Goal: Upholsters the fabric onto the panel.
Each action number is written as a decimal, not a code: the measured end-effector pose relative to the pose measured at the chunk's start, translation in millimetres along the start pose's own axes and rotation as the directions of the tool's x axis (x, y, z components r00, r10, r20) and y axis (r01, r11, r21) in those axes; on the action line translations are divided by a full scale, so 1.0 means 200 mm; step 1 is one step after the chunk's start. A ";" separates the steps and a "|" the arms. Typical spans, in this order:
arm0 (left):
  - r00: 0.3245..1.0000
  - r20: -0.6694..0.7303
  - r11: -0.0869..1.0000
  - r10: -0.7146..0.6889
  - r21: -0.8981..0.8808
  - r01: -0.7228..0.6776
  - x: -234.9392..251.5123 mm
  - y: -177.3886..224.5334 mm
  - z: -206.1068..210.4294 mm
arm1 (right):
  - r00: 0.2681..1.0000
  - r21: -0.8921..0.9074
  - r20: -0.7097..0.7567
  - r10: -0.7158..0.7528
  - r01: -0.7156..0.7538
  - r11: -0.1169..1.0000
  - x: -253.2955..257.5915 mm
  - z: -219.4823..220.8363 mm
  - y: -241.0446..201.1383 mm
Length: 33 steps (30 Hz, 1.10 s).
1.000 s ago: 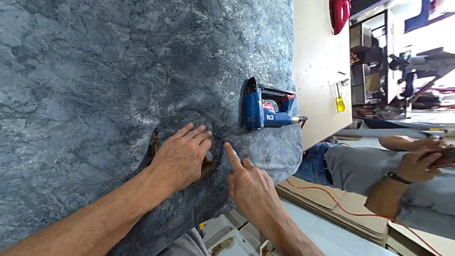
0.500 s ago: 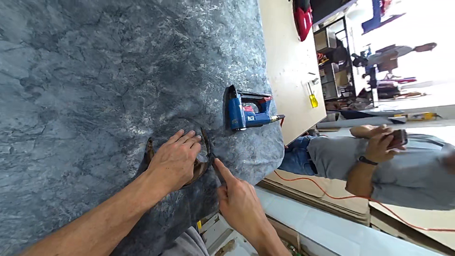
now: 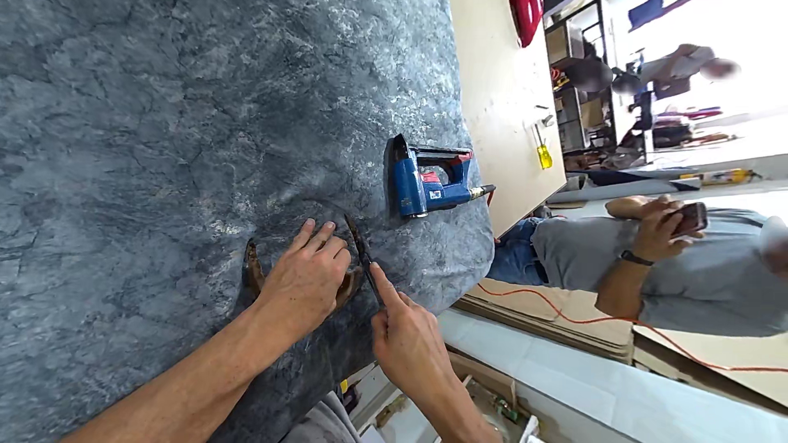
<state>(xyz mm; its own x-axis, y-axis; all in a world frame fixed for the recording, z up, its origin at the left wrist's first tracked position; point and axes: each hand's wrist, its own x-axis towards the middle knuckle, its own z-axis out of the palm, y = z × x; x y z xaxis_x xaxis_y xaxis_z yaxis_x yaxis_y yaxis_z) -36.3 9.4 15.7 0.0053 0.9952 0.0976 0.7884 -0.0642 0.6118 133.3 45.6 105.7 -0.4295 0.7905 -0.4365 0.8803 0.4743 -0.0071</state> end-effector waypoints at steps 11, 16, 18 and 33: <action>0.996 0.003 0.996 -0.088 -0.019 0.088 0.03 0.02 -0.02 | 0.942 -0.135 0.200 0.268 -0.245 0.960 -0.04 0.01 -0.21; 0.992 0.017 0.991 -0.122 -0.045 0.122 0.03 0.03 -0.02 | 0.900 -0.098 0.291 0.324 -0.309 0.946 -0.04 -0.01 -0.25; 0.981 -0.009 0.978 -0.192 -0.082 0.191 0.04 0.02 -0.05 | 0.905 -0.071 0.287 0.313 -0.306 0.950 -0.07 0.01 -0.26; 0.991 0.105 0.973 0.080 -0.224 -0.054 -0.14 0.14 -0.06 | 0.967 0.786 -0.036 0.253 -0.129 0.605 -0.39 -0.09 0.30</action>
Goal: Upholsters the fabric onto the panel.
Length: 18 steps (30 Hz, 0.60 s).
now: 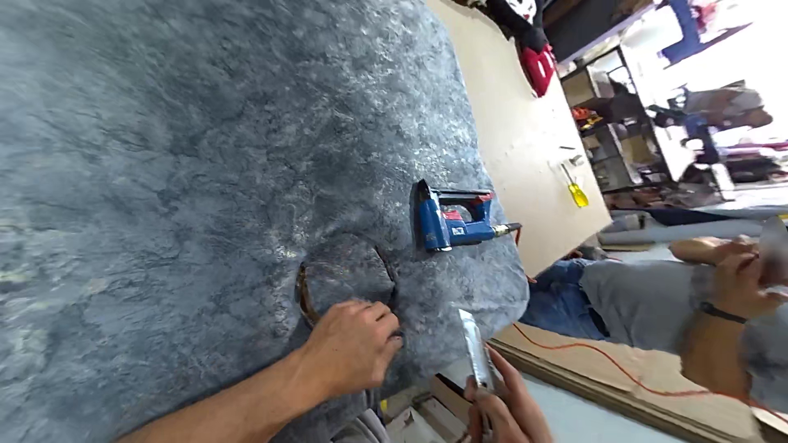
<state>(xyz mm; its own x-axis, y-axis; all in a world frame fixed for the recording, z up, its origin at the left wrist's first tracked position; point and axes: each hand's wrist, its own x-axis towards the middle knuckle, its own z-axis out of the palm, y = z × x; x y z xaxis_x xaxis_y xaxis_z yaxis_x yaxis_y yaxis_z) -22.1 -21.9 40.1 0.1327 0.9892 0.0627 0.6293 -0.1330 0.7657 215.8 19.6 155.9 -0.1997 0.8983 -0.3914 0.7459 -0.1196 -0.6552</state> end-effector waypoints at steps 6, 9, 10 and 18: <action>0.864 -0.414 0.809 -0.286 0.379 0.450 0.06 -0.09 0.02 | 0.977 -0.019 0.041 -0.209 0.209 0.978 0.35 -0.18 0.06; 0.809 -0.320 0.645 -0.493 0.488 0.587 0.05 -0.14 0.02 | 0.943 -0.106 0.048 -0.329 0.332 0.937 0.64 -0.31 0.02; 0.796 -0.296 0.611 -0.529 0.518 0.599 0.05 -0.14 0.03 | 0.928 -0.142 0.061 -0.369 0.374 0.917 0.73 -0.35 -0.02; 0.690 -0.547 0.512 -0.474 0.466 0.722 -0.03 -0.01 -0.01 | 0.721 -0.435 0.202 -0.663 0.672 0.600 1.44 -0.39 -0.33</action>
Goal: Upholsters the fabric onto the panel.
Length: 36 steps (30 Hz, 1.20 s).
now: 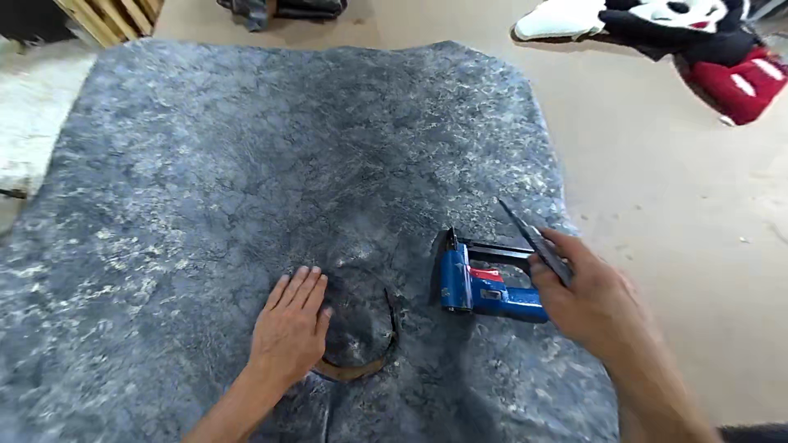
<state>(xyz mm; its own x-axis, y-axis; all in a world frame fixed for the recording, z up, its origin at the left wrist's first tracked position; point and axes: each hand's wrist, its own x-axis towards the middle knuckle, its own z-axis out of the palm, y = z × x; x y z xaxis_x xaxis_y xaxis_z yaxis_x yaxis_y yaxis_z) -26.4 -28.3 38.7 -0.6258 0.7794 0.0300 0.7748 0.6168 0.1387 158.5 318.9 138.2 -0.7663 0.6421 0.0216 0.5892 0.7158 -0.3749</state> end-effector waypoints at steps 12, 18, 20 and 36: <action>0.950 -0.284 0.991 -0.127 -0.066 0.112 -0.25 -0.22 -0.02 | 0.946 -0.180 0.125 -0.299 0.318 0.931 0.57 0.26 -0.05; 0.994 0.042 0.993 -0.098 0.065 0.095 -0.21 -0.23 -0.02 | 0.849 0.252 0.206 -0.486 0.434 0.865 -0.17 0.56 -0.64; 0.992 0.060 0.990 -0.108 0.093 0.102 -0.18 -0.22 -0.01 | 0.807 0.360 0.222 -0.548 0.454 0.815 -0.32 0.74 -0.80; 0.950 -0.231 0.943 0.208 -0.210 -0.258 -0.24 -0.54 -0.09 | 0.911 0.278 -0.009 -0.412 0.398 0.874 -0.47 0.92 -1.10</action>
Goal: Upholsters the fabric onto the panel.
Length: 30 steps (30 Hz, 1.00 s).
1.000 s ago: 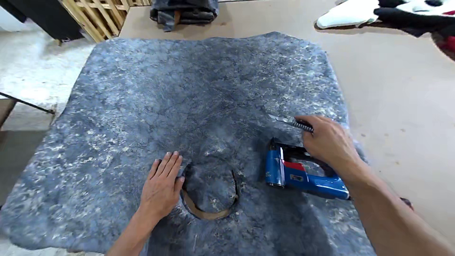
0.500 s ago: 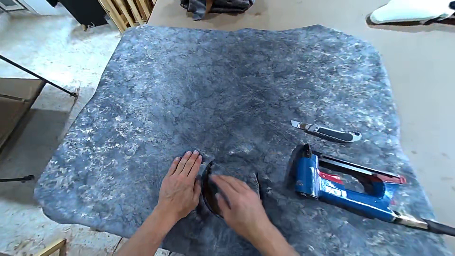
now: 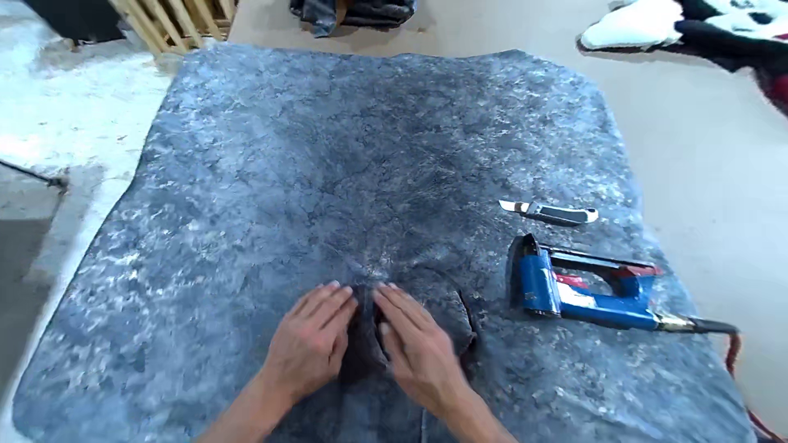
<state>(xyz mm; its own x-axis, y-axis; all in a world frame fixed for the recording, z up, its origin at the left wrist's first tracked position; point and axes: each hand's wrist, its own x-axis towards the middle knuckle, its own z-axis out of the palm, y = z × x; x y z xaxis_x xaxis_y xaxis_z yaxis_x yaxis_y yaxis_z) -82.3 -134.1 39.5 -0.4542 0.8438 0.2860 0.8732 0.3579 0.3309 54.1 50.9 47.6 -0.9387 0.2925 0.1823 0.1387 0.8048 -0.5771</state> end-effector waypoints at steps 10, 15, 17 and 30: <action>0.954 0.294 0.990 -0.059 0.137 0.019 0.11 -0.02 0.10 | 0.951 -0.586 0.145 0.271 -0.139 0.799 -0.38 -0.98 0.94; 0.935 0.341 0.989 -0.093 0.141 0.047 0.22 -0.04 0.11 | 0.935 -0.504 0.324 0.141 0.045 0.863 -0.22 -1.07 1.14; 0.932 0.355 0.992 -0.072 0.127 0.029 0.25 -0.07 0.11 | 0.928 -0.479 0.363 0.081 0.111 0.871 -0.17 -1.08 1.15; 0.951 0.303 0.995 0.054 -0.101 -0.024 0.28 -0.18 0.09 | 0.564 -0.315 0.355 0.745 -0.679 0.664 0.81 -1.10 -0.10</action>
<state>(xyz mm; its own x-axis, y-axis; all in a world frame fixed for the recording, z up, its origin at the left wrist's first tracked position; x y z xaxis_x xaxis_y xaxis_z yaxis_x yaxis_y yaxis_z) -135.3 -92.0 26.7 -0.3315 0.9433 0.0173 0.8614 0.2951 0.4135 -31.1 196.1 263.3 -0.5382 0.5819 -0.6096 0.8285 0.4981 -0.2559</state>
